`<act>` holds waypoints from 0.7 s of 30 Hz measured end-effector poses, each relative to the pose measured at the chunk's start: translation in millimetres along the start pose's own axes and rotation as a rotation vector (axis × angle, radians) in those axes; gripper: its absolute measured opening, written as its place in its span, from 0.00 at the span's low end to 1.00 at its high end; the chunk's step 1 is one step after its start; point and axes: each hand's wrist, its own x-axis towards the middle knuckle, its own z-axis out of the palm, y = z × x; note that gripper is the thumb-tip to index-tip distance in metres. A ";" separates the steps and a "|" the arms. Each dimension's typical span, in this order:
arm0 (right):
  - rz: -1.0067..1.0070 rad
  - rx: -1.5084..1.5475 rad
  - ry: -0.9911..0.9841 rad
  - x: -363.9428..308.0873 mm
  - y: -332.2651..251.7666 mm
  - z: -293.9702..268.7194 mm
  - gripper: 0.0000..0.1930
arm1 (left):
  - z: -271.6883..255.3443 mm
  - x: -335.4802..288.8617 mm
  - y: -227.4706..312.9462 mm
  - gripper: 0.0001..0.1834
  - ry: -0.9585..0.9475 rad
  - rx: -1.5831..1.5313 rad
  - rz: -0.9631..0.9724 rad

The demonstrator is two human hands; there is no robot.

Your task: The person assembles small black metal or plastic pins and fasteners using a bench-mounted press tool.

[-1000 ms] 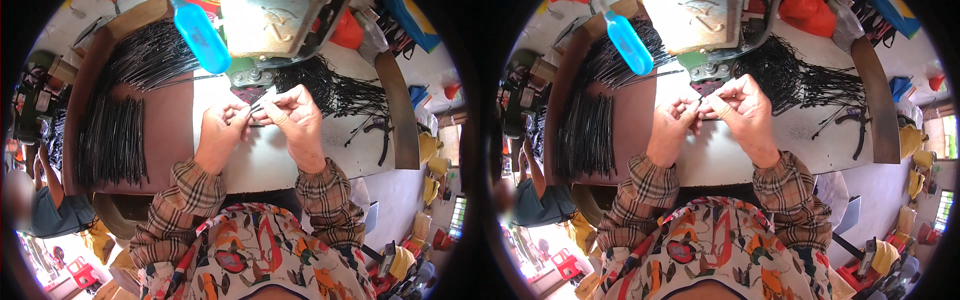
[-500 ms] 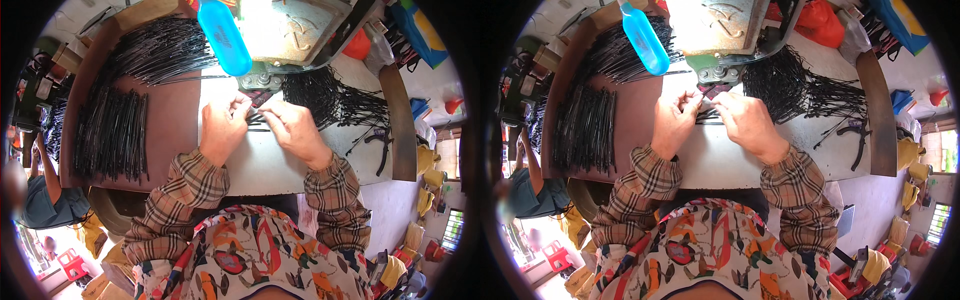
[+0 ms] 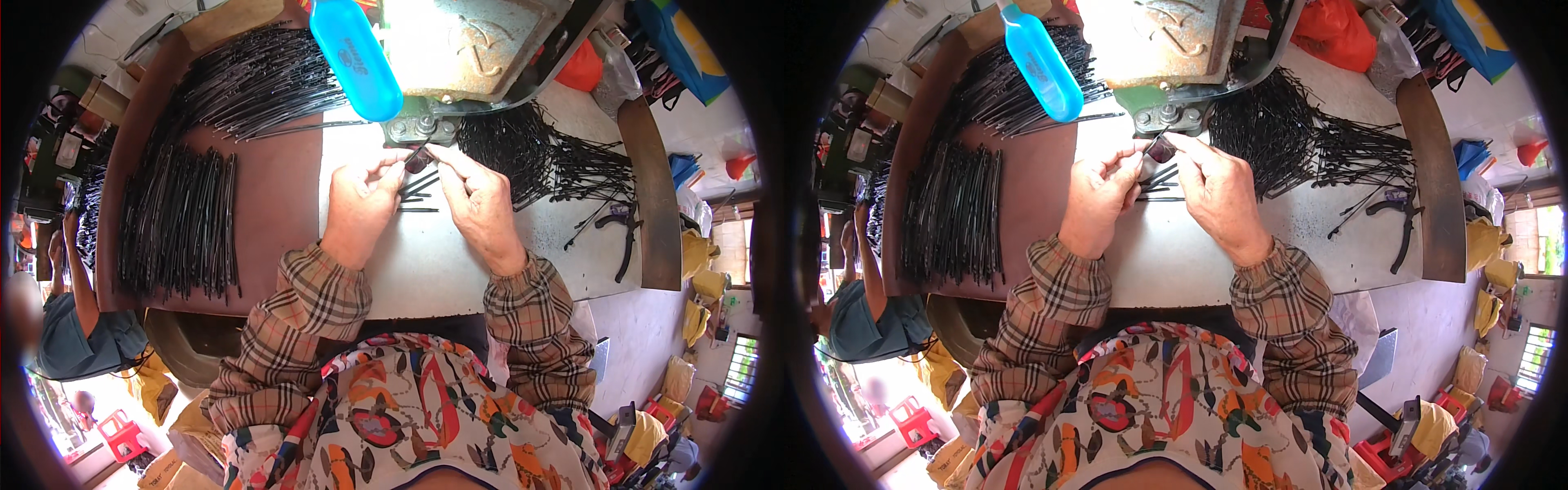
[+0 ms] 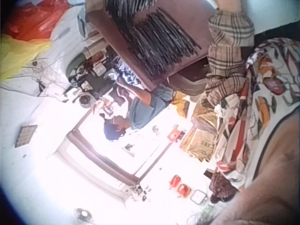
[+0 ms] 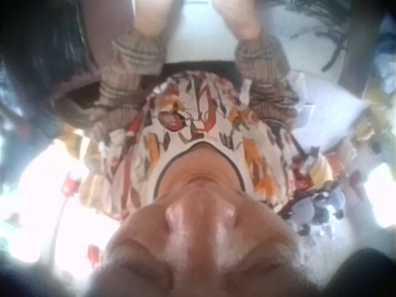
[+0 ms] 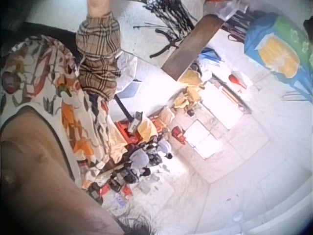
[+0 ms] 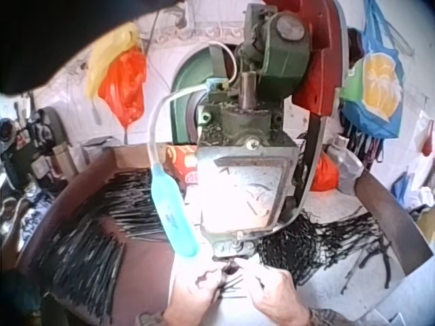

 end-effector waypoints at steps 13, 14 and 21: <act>0.107 0.066 0.017 2.1 2.9 5.3 0.07 | 2.2 6.8 -11.9 0.10 0.150 0.299 0.246; 0.088 0.136 0.037 4.1 10.2 7.3 0.05 | 2.2 7.4 -9.7 0.10 0.150 0.311 0.258; 0.038 0.206 0.072 24.2 15.1 10.8 0.05 | 0.0 22.8 0.6 0.10 0.186 0.410 0.389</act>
